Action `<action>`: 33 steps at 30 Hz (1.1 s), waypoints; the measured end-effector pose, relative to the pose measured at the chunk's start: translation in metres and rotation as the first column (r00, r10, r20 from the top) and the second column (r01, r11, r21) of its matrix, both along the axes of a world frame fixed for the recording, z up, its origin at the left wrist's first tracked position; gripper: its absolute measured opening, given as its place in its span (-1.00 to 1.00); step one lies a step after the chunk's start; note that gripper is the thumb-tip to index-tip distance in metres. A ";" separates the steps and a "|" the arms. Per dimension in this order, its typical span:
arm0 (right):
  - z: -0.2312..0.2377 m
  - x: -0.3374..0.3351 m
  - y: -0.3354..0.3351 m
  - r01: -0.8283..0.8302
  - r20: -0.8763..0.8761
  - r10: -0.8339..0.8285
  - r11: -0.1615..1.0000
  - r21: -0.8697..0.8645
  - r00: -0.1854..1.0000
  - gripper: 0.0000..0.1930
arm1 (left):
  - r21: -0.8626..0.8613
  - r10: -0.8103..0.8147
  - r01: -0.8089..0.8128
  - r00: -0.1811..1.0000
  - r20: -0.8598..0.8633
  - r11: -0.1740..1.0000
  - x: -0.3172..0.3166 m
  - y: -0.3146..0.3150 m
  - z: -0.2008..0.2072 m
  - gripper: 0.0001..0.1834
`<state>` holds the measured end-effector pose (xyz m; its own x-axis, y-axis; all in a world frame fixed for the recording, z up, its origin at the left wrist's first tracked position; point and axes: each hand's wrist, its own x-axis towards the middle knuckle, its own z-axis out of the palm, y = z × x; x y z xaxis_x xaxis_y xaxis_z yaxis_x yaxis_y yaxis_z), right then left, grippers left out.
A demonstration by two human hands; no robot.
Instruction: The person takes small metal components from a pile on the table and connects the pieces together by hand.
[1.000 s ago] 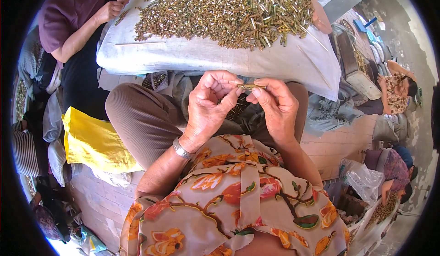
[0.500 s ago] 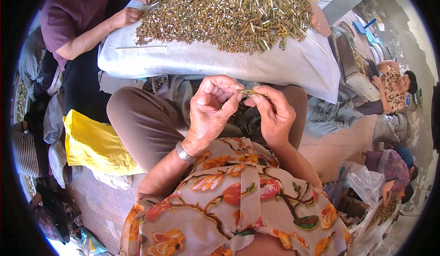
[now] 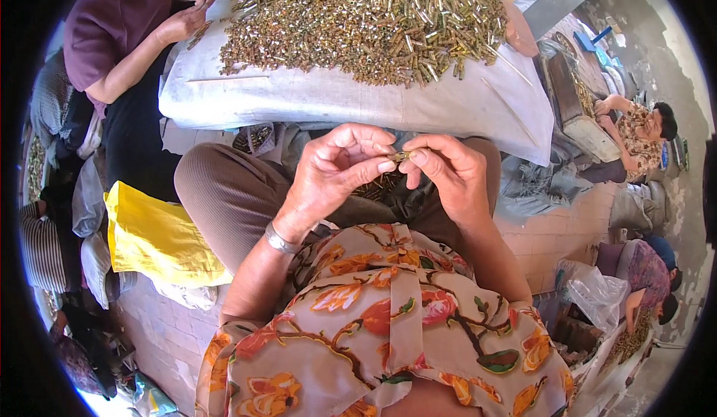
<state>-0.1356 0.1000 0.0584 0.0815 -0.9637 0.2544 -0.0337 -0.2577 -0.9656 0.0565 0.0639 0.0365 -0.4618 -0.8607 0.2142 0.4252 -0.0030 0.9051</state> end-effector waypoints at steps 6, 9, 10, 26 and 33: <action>0.009 -0.004 -0.004 -0.176 0.119 0.154 0.962 0.208 0.981 -0.84 | 0.164 -0.288 0.306 0.950 -0.124 0.938 0.003 -0.018 -0.008 -0.74; 0.006 -0.001 -0.006 -0.157 0.166 0.123 0.965 0.211 0.978 -0.83 | 0.235 -0.289 0.328 0.939 -0.187 0.915 -0.002 -0.020 -0.017 -0.80; 0.003 -0.001 -0.006 -0.129 0.149 0.099 0.969 0.211 0.984 -0.83 | 0.256 -0.261 0.318 0.937 -0.233 0.913 -0.004 -0.019 -0.021 -0.82; -0.011 0.005 -0.013 -0.142 0.341 -0.013 0.894 0.425 0.940 -0.78 | 0.313 -0.222 0.395 0.856 -0.467 0.864 -0.015 -0.025 -0.053 -0.86; -0.017 0.008 -0.011 -0.109 0.325 -0.048 0.888 0.448 0.944 -0.78 | 0.432 -0.131 0.362 0.869 -0.477 0.826 -0.016 -0.020 -0.062 -0.85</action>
<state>-0.1281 0.0885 0.0415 0.1028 -0.9758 -0.1929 0.2957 0.2152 -0.9307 0.0404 0.0437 -0.0260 -0.6404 -0.7680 0.0122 0.6739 -0.5541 0.4887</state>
